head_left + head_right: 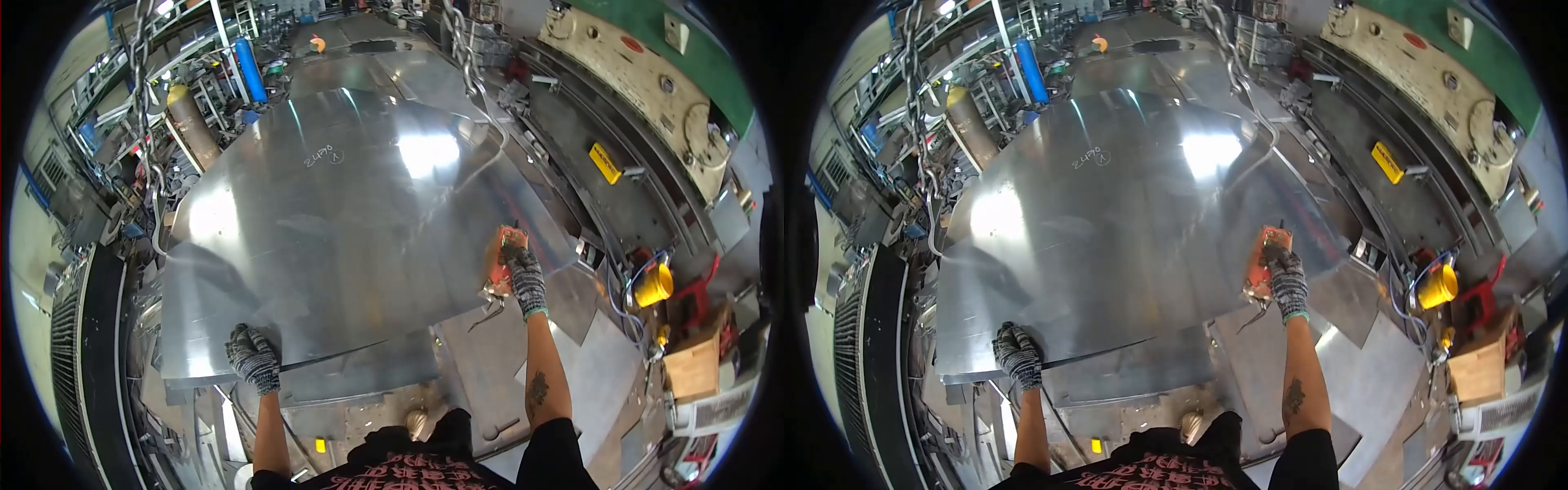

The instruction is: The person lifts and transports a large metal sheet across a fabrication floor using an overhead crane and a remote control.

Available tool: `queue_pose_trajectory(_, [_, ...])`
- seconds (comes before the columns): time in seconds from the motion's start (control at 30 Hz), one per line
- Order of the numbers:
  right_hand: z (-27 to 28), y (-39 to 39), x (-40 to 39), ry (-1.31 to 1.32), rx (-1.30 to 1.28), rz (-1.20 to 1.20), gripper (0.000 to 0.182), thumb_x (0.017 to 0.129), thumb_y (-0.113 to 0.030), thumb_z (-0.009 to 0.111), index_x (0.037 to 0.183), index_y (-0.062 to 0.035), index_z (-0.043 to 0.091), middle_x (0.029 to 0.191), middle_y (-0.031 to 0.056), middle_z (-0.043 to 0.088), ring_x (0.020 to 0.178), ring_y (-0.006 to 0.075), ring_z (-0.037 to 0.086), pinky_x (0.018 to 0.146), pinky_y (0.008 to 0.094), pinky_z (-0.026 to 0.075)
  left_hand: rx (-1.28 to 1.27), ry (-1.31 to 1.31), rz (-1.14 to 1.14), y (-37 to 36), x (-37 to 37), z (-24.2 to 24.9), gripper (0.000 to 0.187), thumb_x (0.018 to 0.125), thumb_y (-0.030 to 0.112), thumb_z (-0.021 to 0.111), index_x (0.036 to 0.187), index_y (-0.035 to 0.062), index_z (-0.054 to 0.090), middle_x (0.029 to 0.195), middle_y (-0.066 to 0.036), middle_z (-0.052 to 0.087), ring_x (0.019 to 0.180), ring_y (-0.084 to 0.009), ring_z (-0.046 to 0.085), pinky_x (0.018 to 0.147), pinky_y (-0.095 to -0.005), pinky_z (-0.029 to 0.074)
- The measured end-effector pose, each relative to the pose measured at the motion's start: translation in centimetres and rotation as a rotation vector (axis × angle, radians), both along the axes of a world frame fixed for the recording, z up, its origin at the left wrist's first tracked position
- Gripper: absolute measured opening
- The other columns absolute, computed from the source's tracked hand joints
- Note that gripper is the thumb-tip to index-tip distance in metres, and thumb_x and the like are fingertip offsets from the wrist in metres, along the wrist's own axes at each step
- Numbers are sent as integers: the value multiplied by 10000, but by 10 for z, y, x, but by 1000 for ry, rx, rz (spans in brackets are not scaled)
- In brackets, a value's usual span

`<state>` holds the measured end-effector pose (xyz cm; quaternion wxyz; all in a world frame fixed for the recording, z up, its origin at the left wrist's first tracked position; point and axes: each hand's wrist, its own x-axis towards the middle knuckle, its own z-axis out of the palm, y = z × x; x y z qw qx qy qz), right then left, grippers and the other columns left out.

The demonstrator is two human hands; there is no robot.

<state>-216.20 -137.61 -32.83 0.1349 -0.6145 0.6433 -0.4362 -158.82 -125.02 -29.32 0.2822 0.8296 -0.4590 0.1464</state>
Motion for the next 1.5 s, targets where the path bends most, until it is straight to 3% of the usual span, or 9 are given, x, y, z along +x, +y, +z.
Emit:
queue_pose_trajectory(0.2, [-12,-47,-61,-201,31,-63,195,906,-76,549,1053,-36,671,1061,82,667,990,199,612,900,292,455,-30,-18,-55,-29,-52,2,331,898,231,481,1098,17,636,1132,-155,632,1110,-317,551,1048,-431,330])
queue_pose_trajectory(0.37, [14,-76,-100,-248,112,-74,276,867,-190,617,1086,-24,614,1093,138,619,1040,277,581,916,341,434,-51,12,-26,-63,-100,0,310,890,218,494,1065,13,647,1087,-160,646,1054,-328,575,1024,-427,360])
queue_pose_trajectory(0.73, [12,-176,-218,-169,116,-109,281,863,-235,624,1063,-38,619,1066,149,615,1001,290,584,874,357,457,-177,19,7,-152,-219,-8,275,913,221,501,1002,15,660,995,-180,648,939,-361,582,880,-439,439])
queue_pose_trajectory(0.87, [56,-199,-246,240,9,98,231,873,-118,516,1073,-89,630,1062,181,627,961,324,587,845,409,465,-117,2,35,-178,-266,15,295,895,269,513,986,31,662,967,-175,650,905,-348,596,853,-432,456])
queue_pose_trajectory(0.97, [44,-226,-290,877,-248,156,313,906,-169,459,1144,-27,605,1210,134,588,1121,287,543,960,366,425,-78,78,36,-204,-286,17,304,878,296,522,967,46,669,931,-167,659,877,-343,607,826,-437,464])
queue_pose_trajectory(1.03, [46,-250,-299,353,189,-76,329,939,-198,454,1202,-50,583,1282,125,546,1167,276,516,1008,347,388,-131,93,5,-222,-308,13,298,872,301,531,951,52,675,893,-166,661,843,-346,611,787,-441,472])
queue_pose_trajectory(1.13, [67,-273,-316,-11,245,-127,395,874,-257,606,1181,-7,596,1163,164,628,1100,272,585,968,319,424,-98,-20,54,-249,-340,29,290,865,295,531,898,54,689,830,-142,669,809,-329,620,763,-428,480])
queue_pose_trajectory(1.23, [97,-280,-326,-282,265,4,370,875,-223,605,1179,-13,600,1157,142,635,1084,239,590,961,301,428,-29,-43,40,-275,-355,29,283,860,288,535,897,54,689,845,-146,670,804,-329,621,756,-426,484])
queue_pose_trajectory(1.5, [76,-352,-411,132,72,123,332,889,-162,496,1173,-30,604,1148,152,629,1098,267,580,976,326,417,-146,-148,-61,-346,-405,7,280,865,285,533,929,59,684,895,-151,667,817,-333,617,775,-420,485])
